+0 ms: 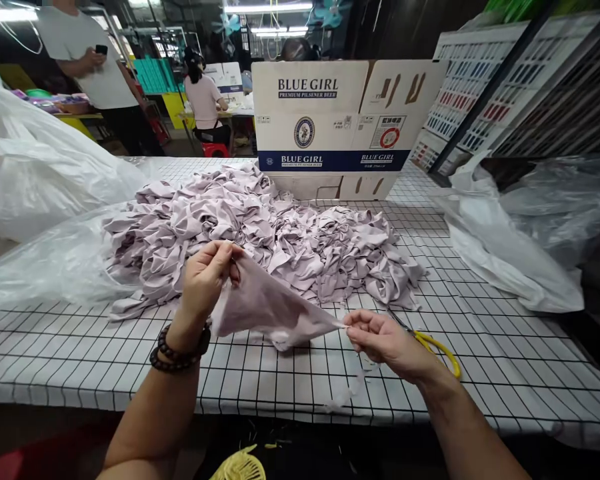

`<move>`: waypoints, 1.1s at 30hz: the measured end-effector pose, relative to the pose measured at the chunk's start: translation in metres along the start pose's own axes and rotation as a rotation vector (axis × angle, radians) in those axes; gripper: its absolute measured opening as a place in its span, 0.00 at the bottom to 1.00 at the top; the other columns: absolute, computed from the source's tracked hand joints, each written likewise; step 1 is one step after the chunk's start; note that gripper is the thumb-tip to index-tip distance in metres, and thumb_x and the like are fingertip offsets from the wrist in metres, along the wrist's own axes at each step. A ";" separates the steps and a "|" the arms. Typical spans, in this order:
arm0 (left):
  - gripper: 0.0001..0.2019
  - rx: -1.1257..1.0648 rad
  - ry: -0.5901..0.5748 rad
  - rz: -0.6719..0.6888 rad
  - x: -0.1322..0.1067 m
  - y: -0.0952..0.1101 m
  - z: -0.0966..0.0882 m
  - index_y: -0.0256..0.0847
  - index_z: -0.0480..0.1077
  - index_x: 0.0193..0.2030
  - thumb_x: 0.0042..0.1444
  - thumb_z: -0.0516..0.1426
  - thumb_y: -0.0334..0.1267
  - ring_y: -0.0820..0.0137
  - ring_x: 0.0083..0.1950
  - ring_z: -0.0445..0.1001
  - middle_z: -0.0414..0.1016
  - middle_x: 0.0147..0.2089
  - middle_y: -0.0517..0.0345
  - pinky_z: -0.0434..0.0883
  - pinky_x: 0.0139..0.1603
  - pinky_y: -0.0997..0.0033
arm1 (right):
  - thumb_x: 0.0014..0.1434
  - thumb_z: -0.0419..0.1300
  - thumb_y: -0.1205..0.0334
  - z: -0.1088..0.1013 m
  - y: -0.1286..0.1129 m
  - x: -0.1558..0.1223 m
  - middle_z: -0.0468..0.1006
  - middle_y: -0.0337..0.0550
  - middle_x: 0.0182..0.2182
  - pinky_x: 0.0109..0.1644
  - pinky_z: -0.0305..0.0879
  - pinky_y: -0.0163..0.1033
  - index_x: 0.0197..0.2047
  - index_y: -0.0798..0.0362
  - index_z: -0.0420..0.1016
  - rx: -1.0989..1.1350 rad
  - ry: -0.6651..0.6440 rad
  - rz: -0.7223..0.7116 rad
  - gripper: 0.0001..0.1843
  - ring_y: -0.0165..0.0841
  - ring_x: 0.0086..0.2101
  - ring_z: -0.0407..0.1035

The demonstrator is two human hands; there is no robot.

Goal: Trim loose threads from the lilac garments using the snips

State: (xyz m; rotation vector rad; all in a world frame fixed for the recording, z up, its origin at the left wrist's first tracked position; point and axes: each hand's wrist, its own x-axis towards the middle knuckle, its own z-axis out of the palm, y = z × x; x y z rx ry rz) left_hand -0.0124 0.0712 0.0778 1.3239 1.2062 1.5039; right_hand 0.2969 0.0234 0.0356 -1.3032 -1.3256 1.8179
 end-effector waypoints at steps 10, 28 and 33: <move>0.09 0.804 -0.047 0.006 0.021 -0.036 0.034 0.35 0.73 0.35 0.55 0.55 0.39 0.59 0.44 0.72 0.74 0.44 0.45 0.66 0.47 0.61 | 0.48 0.65 0.44 -0.013 -0.012 0.018 0.71 0.38 0.26 0.22 0.42 0.32 0.40 0.56 0.78 -0.038 0.146 0.019 0.24 0.21 0.20 0.50; 0.31 -0.553 -0.605 -1.021 -0.087 -0.044 0.100 0.30 0.74 0.30 0.56 0.48 0.60 0.73 0.17 0.70 0.74 0.24 0.52 0.71 0.17 0.72 | 0.64 0.50 0.69 0.027 -0.028 -0.019 0.74 0.42 0.24 0.28 0.60 0.37 0.48 0.53 0.74 -1.353 0.453 -0.944 0.14 0.33 0.26 0.66; 0.23 -0.591 -0.626 -0.942 -0.076 -0.039 0.112 0.31 0.75 0.33 0.56 0.56 0.54 0.77 0.14 0.62 0.65 0.15 0.62 0.59 0.11 0.82 | 0.62 0.52 0.72 0.039 -0.023 -0.033 0.81 0.45 0.34 0.33 0.67 0.38 0.52 0.53 0.72 -1.347 0.369 -1.129 0.16 0.34 0.32 0.72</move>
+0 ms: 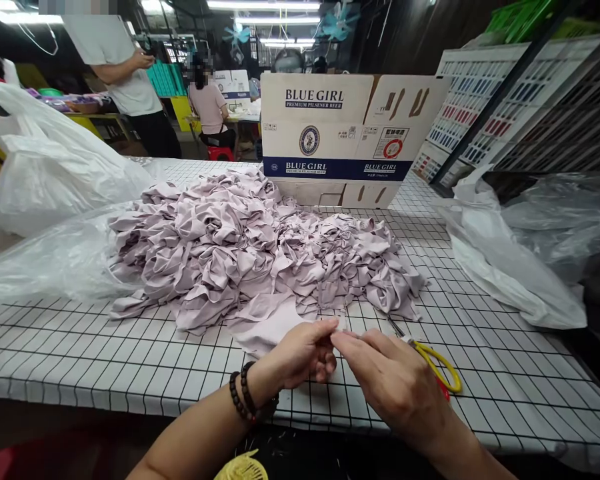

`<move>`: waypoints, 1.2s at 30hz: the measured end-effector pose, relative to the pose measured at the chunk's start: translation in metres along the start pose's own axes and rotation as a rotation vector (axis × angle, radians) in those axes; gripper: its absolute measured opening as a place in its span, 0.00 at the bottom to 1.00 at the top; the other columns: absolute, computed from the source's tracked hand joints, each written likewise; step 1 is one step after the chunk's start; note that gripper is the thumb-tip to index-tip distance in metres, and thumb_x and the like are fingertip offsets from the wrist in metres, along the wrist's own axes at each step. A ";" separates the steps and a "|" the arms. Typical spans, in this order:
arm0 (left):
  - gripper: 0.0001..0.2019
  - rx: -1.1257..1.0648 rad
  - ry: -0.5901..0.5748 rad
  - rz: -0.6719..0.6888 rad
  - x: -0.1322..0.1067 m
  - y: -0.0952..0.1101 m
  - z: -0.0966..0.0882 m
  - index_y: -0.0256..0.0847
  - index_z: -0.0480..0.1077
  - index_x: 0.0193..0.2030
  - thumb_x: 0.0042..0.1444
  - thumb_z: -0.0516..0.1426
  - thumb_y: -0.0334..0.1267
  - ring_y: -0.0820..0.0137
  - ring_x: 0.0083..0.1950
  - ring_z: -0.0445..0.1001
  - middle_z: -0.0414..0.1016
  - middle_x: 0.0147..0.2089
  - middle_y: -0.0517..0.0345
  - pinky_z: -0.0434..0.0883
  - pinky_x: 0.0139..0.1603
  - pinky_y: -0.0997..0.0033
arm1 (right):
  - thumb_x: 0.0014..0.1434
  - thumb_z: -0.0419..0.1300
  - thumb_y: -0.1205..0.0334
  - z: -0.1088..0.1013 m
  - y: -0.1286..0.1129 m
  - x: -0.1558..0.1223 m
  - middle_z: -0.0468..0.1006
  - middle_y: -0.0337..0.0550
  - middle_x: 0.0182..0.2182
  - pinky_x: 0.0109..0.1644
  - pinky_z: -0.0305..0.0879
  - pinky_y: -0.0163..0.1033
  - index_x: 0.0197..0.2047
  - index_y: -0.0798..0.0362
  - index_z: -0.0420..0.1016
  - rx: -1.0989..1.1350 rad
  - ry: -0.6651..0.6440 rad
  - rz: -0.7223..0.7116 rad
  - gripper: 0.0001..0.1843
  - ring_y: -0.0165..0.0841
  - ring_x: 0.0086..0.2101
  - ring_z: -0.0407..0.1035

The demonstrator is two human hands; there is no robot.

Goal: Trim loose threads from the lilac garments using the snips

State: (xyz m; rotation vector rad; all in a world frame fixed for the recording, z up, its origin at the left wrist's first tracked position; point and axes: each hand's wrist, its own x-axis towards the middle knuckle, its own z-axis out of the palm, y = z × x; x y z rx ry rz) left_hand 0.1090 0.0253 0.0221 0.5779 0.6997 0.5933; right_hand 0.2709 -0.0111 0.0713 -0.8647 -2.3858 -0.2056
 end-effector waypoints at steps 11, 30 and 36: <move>0.15 -0.012 -0.044 0.214 -0.020 0.017 0.016 0.33 0.74 0.39 0.51 0.64 0.44 0.85 0.16 0.55 0.72 0.31 0.59 0.55 0.13 0.82 | 0.53 0.62 0.61 0.041 0.011 -0.011 0.78 0.44 0.41 0.28 0.71 0.35 0.59 0.47 0.62 0.851 -0.161 0.873 0.29 0.32 0.30 0.73; 0.16 0.646 0.148 0.493 -0.041 0.019 -0.020 0.40 0.81 0.34 0.58 0.57 0.49 0.68 0.35 0.72 0.69 0.34 0.52 0.72 0.36 0.70 | 0.65 0.48 0.64 0.084 0.032 0.013 0.77 0.51 0.42 0.45 0.72 0.46 0.55 0.53 0.67 0.377 0.125 0.265 0.17 0.40 0.43 0.72; 0.15 0.780 0.282 0.772 -0.031 0.020 -0.025 0.40 0.80 0.29 0.58 0.57 0.46 0.55 0.55 0.69 0.74 0.47 0.43 0.69 0.52 0.61 | 0.63 0.49 0.65 0.089 0.016 0.019 0.77 0.52 0.43 0.49 0.71 0.47 0.51 0.52 0.70 0.533 -0.110 0.319 0.15 0.42 0.45 0.72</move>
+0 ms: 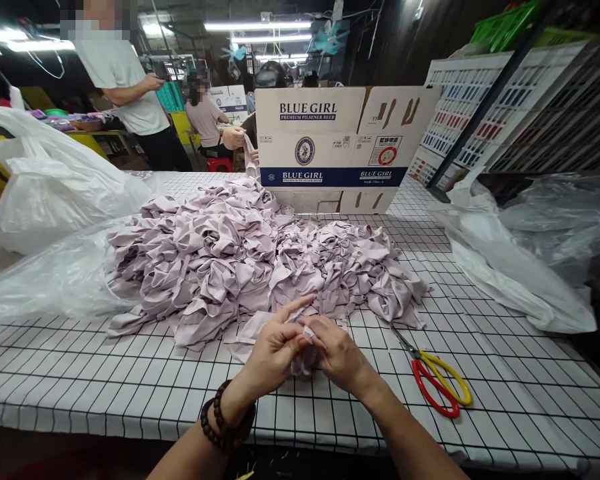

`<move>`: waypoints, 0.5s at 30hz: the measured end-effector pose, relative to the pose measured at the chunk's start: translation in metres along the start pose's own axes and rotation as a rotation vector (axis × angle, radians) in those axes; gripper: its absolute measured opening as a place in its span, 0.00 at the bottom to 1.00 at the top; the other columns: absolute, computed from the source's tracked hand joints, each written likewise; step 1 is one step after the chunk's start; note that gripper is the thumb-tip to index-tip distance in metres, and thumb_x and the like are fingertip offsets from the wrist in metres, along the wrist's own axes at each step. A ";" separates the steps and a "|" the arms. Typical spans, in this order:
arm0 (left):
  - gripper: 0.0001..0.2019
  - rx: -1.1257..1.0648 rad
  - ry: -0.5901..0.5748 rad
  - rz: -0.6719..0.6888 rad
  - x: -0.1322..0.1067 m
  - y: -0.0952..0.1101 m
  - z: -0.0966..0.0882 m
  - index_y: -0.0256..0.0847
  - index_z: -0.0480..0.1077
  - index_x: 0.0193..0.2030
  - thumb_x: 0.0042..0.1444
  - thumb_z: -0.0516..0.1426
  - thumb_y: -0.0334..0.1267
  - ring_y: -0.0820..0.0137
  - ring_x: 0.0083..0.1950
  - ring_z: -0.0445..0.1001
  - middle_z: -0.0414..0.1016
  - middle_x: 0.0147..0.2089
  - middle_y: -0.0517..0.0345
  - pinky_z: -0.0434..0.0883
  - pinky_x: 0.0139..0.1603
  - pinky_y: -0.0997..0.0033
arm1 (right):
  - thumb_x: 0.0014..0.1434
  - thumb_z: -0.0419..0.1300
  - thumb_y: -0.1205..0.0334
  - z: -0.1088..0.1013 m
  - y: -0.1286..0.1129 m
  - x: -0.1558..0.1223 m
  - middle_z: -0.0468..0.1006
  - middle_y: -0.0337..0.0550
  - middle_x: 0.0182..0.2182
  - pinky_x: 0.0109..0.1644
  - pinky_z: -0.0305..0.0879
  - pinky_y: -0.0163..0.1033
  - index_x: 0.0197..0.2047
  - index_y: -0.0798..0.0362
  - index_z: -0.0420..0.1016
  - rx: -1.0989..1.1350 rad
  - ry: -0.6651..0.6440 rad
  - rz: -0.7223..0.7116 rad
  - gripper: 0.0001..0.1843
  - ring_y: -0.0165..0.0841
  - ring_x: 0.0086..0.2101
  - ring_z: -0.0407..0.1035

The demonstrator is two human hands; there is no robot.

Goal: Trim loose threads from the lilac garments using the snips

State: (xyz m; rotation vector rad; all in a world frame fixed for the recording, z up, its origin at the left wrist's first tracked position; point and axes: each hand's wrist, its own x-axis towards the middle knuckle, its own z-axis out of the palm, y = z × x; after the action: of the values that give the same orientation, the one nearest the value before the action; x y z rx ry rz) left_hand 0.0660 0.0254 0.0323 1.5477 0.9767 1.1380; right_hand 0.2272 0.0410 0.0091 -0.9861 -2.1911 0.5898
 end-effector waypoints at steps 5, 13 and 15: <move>0.21 -0.379 -0.055 -0.269 0.001 -0.014 0.012 0.36 0.77 0.29 0.52 0.60 0.55 0.76 0.14 0.62 0.69 0.19 0.59 0.63 0.15 0.75 | 0.61 0.53 0.62 -0.031 0.006 -0.023 0.79 0.41 0.42 0.40 0.74 0.38 0.49 0.43 0.72 0.000 -0.104 0.172 0.14 0.36 0.39 0.76; 0.21 -0.467 -0.023 -0.303 0.010 -0.017 0.021 0.34 0.74 0.31 0.50 0.62 0.55 0.79 0.15 0.64 0.68 0.21 0.63 0.66 0.14 0.78 | 0.43 0.60 0.57 -0.114 0.107 -0.140 0.77 0.47 0.25 0.29 0.66 0.43 0.22 0.48 0.62 -0.417 -0.018 1.101 0.09 0.43 0.28 0.73; 0.21 -0.474 -0.035 -0.285 0.011 -0.017 0.024 0.34 0.74 0.32 0.51 0.61 0.55 0.79 0.16 0.63 0.68 0.22 0.63 0.68 0.16 0.77 | 0.43 0.60 0.58 -0.113 0.117 -0.150 0.77 0.45 0.26 0.30 0.65 0.40 0.24 0.48 0.63 -0.331 -0.052 1.144 0.09 0.40 0.28 0.72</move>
State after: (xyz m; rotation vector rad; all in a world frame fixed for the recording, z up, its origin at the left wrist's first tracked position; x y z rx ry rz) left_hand 0.0907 0.0347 0.0155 1.0111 0.8003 1.0416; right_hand 0.4397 0.0109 -0.0432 -2.4307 -1.6024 0.7270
